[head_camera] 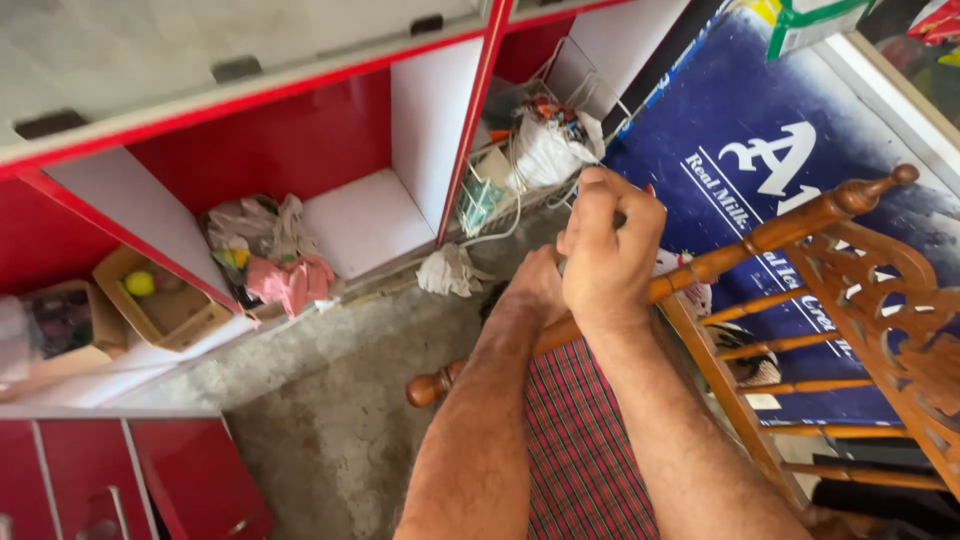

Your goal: Mopping the floor in a grocery store.

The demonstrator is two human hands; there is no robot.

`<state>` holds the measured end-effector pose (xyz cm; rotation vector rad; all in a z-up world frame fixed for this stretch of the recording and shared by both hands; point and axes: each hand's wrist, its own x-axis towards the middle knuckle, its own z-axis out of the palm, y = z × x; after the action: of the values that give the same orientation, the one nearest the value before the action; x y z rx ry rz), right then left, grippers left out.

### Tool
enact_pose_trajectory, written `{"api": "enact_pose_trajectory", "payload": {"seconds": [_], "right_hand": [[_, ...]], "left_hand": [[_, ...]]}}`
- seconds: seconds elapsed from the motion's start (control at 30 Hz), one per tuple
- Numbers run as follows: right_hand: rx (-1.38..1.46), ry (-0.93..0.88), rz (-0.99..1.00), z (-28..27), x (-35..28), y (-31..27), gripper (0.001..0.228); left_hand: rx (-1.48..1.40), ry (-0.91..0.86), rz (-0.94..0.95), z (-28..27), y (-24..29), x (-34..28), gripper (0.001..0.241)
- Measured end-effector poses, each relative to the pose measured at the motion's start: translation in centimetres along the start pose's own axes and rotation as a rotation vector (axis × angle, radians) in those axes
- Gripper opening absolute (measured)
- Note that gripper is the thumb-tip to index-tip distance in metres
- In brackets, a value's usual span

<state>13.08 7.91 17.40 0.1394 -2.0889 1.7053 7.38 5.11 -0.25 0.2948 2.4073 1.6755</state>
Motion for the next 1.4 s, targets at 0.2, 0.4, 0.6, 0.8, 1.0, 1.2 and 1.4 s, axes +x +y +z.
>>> {"api": "enact_pose_trajectory", "payload": {"seconds": [0.2, 0.4, 0.6, 0.8, 1.0, 1.2, 1.4], "right_hand": [[0.290, 0.049, 0.187, 1.7, 2.9, -3.9, 0.025], [0.458, 0.008, 0.295, 4.5, -0.2, -3.1, 0.044], [0.503, -0.202, 0.236, 9.4, -6.6, -7.3, 0.042], [0.403, -0.539, 0.222, 10.5, -8.2, -12.7, 0.040], [-0.214, -0.668, 0.262, 12.6, -6.3, -17.5, 0.043], [-0.456, -0.552, 0.185, 14.4, -7.7, -16.1, 0.038], [-0.454, -0.509, 0.204, 14.6, -9.6, -17.3, 0.039]], "left_hand": [[0.055, -0.060, -0.130, -8.4, 5.5, -3.8, 0.060], [0.064, -0.110, -0.291, -11.8, 0.6, -8.6, 0.052], [0.000, 0.160, -0.261, -14.7, -3.0, -15.6, 0.050], [-0.090, 0.253, -0.154, -18.6, -1.4, -19.5, 0.048], [-0.143, 0.194, -0.147, -18.8, -1.2, -20.1, 0.052], [-0.371, 0.259, 0.049, -18.3, -0.4, -21.4, 0.056], [-0.481, 0.266, 0.081, -19.5, 0.0, -23.2, 0.054]]}}
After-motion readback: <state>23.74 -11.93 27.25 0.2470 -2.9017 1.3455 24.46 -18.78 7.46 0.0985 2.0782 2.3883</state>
